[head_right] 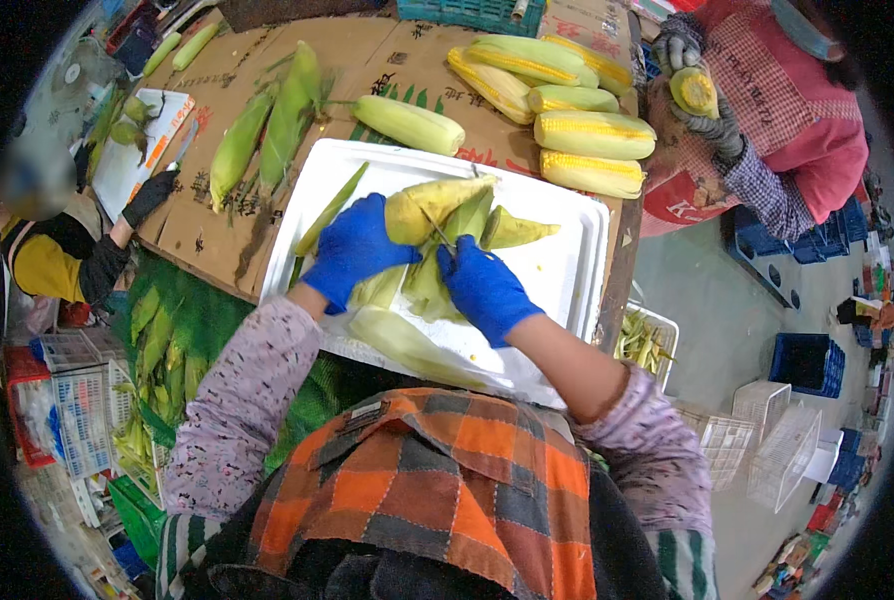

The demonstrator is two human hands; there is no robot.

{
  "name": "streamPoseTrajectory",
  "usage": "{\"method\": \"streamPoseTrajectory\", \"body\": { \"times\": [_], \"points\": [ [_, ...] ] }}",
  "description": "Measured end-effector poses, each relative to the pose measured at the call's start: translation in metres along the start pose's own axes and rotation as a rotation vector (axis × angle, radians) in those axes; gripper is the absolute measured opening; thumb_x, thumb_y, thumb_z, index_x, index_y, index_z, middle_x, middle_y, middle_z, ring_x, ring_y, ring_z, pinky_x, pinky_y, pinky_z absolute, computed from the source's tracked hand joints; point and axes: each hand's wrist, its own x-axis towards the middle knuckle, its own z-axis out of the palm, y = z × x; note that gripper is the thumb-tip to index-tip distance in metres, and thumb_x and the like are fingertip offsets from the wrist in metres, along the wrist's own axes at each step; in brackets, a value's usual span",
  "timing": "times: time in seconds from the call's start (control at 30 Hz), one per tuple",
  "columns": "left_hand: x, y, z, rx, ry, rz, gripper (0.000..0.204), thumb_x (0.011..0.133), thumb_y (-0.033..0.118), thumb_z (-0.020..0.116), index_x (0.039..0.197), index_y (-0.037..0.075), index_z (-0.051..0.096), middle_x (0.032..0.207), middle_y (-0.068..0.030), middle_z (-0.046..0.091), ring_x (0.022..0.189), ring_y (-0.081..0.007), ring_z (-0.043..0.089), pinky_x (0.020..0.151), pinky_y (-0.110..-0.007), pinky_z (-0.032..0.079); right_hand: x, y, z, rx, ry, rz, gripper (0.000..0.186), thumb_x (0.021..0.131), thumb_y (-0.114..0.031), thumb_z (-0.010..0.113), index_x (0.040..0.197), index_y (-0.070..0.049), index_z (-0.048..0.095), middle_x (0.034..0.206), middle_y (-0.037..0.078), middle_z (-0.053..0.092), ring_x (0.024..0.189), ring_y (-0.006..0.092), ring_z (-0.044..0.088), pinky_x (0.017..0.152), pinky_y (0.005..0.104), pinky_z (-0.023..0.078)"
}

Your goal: The person shucks corn cobs by hand and with a knife, removing husks and silk. They place the cleaned cobs on a white tray and discard the husks into a bin. Another person is visible in the background also shucking corn.

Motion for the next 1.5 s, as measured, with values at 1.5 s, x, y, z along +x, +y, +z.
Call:
{"method": "streamPoseTrajectory", "body": {
  "times": [1.5],
  "points": [
    [-0.112, 0.099, -0.106, -1.461, 0.779, 0.060, 0.058, 0.083, 0.003, 0.074, 0.134, 0.004, 0.047, 0.125, -0.0081, 0.058, 0.112, -0.0175, 0.057, 0.097, -0.034, 0.046, -0.042, -0.040, -0.009, 1.400, -0.192, 0.008, 0.047, 0.098, -0.047, 0.053, 0.120, -0.005, 0.054, 0.095, 0.012, 0.067, 0.081, 0.0194, 0.069, 0.051, 0.0207, 0.044]
  ]
}}
